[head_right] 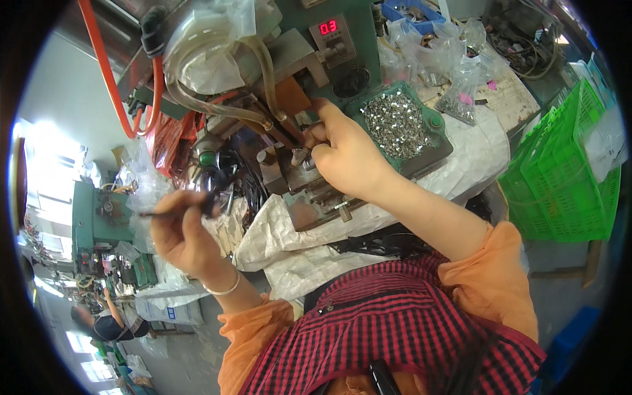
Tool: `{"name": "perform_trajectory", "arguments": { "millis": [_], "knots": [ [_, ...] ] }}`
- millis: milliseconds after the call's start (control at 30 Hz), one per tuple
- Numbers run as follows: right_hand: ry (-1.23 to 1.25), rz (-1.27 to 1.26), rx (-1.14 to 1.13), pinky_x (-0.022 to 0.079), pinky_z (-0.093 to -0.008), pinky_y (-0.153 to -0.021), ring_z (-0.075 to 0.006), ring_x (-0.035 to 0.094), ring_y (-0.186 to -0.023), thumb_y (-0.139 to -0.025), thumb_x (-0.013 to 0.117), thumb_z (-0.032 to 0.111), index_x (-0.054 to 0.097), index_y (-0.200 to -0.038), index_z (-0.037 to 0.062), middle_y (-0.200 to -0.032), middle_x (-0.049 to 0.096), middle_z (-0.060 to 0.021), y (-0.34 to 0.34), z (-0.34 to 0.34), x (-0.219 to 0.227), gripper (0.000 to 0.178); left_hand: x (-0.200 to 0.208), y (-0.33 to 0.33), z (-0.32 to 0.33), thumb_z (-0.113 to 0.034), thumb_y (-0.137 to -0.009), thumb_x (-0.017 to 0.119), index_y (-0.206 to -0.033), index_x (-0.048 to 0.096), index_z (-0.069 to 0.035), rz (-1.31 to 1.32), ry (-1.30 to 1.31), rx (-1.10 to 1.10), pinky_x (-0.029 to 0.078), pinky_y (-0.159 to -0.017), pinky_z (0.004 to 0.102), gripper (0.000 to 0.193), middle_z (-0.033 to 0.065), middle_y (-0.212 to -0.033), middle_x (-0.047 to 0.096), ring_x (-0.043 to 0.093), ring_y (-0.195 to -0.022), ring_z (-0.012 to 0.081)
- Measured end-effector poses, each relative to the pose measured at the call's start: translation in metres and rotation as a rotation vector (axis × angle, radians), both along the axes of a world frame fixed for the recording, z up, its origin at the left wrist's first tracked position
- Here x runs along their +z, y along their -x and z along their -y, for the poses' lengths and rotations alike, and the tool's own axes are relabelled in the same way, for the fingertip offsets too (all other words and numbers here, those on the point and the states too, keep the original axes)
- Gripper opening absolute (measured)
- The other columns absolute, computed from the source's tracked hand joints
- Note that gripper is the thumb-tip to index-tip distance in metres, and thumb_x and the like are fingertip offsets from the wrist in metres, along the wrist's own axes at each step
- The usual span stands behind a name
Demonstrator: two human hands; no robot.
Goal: The person repeatedly picks small black plastic strips and metallic pins, places them into a press machine, and activates the press to join the parts. The person then removes the assembled components and sets them aside, continuing the cycle throughout the clip.
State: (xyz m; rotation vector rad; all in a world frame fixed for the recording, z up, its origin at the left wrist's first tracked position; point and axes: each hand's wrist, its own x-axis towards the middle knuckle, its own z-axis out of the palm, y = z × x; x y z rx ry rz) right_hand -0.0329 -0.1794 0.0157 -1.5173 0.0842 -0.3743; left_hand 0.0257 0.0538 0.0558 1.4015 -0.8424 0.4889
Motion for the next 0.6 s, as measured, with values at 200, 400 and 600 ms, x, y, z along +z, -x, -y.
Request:
{"name": "perform_trajectory", "arguments": {
  "millis": [200,400,600],
  "knots": [
    [0.337,-0.364,0.115,0.053,-0.0409,-0.075,-0.0329,0.068,-0.085,-0.086,0.054,0.012,0.066,-0.115,-0.0134,-0.095,0.071,-0.0234,-0.038,0.032,0.032,0.04,0.0,-0.018,0.024,0.002,-0.099,0.058,-0.098,0.063,0.008,-0.053,0.031,0.092,0.053,-0.059,0.0257,0.008,0.0149,-0.091,0.069,0.063,-0.072,0.0156],
    [0.766,0.21,-0.253,0.051,-0.0479,-0.095,-0.0424,0.065,-0.109,-0.077,0.059,0.008,0.072,-0.109,0.0002,-0.11,0.071,-0.0229,-0.008,0.048,-0.01,0.036,-0.054,0.028,0.037,0.003,-0.082,0.077,-0.099,0.07,0.002,0.3,-0.183,-0.047,0.058,-0.067,0.0322,0.019,0.0182,-0.099,0.076,0.071,-0.079,0.0233],
    [1.151,-0.101,-0.69,0.046,-0.049,-0.105,-0.0421,0.055,-0.127,-0.08,0.076,0.014,0.074,-0.096,0.0054,-0.122,0.066,-0.0198,0.05,0.097,-0.107,0.018,-0.064,0.034,0.059,-0.001,-0.073,0.085,-0.098,0.074,-0.007,0.608,-0.404,0.008,0.05,-0.055,0.028,0.028,0.0133,-0.1,0.078,0.067,-0.064,0.0181]
  ]
}}
